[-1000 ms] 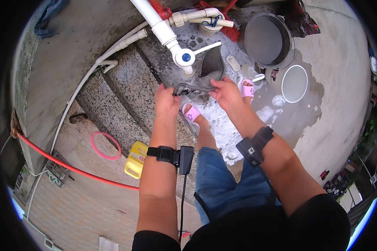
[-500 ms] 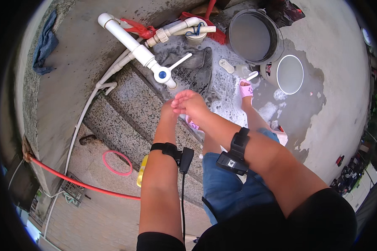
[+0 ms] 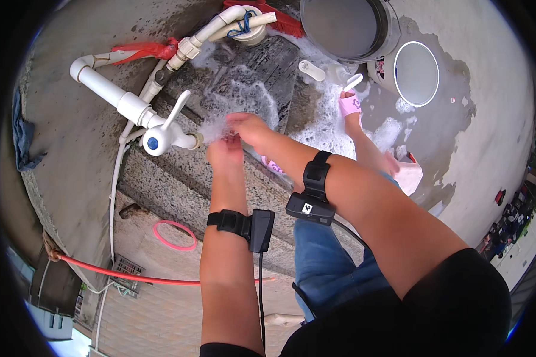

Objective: Scrubbing and rinsing a grey textured floor mat outdoors near a water faucet.

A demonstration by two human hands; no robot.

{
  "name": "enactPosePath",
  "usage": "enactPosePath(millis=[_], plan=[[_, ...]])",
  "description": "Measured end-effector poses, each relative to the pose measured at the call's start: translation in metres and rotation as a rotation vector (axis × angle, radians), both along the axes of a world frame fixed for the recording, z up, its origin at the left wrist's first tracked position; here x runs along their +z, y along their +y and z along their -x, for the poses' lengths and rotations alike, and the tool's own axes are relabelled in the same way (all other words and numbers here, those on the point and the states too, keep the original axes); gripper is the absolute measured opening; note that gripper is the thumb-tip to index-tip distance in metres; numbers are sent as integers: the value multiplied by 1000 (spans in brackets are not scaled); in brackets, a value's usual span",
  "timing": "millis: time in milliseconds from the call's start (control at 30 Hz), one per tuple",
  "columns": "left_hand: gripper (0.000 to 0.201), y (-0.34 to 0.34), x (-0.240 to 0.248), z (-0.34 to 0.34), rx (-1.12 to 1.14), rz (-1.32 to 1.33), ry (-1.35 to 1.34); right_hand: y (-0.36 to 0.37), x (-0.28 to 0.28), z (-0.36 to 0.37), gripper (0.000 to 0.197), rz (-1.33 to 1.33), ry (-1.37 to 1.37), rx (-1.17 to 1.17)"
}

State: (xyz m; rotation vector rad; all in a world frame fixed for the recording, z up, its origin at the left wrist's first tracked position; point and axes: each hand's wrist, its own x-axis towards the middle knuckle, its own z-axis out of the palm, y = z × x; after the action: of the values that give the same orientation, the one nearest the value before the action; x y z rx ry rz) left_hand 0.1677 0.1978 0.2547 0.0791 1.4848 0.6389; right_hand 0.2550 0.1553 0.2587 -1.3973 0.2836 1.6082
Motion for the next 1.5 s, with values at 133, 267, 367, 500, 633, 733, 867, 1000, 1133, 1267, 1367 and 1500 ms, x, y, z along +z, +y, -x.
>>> enactPosePath(millis=[133,267,367,500,633,733,867,1000,1133,1267,1367,1500], plan=[[21,-7,-27,4,101,142,91,-16,-62,-33,41,-30,-224,280],[28,-18,-45,0,179,155,107,-41,-153,-103,50,105,-548,545],[26,-21,-59,1,158,165,90,-38,-201,-160,58,237,-769,795],[26,-22,-88,34,179,134,10,-20,-255,-185,70,376,-967,771],[25,-32,-85,27,140,70,-8,-18,-317,-211,77,415,-1115,744],[25,-36,-86,23,229,158,74,-23,-359,-235,86,296,-986,793],[25,-37,-83,32,254,160,64,-16,-353,-234,88,299,-1169,891],[24,-35,-76,22,219,114,78,7,-250,-222,52,287,-952,1084],[24,-35,-72,12,267,121,40,-8,-223,-163,20,-171,-1454,1279],[30,-45,-62,-9,125,73,106,-29,-185,-117,16,-408,-1443,1268],[34,-43,-48,-17,1,83,159,-33,-142,-87,13,-633,-1480,1190],[36,-40,-38,-19,-21,278,67,-41,-83,-48,8,-846,-1350,1146]])
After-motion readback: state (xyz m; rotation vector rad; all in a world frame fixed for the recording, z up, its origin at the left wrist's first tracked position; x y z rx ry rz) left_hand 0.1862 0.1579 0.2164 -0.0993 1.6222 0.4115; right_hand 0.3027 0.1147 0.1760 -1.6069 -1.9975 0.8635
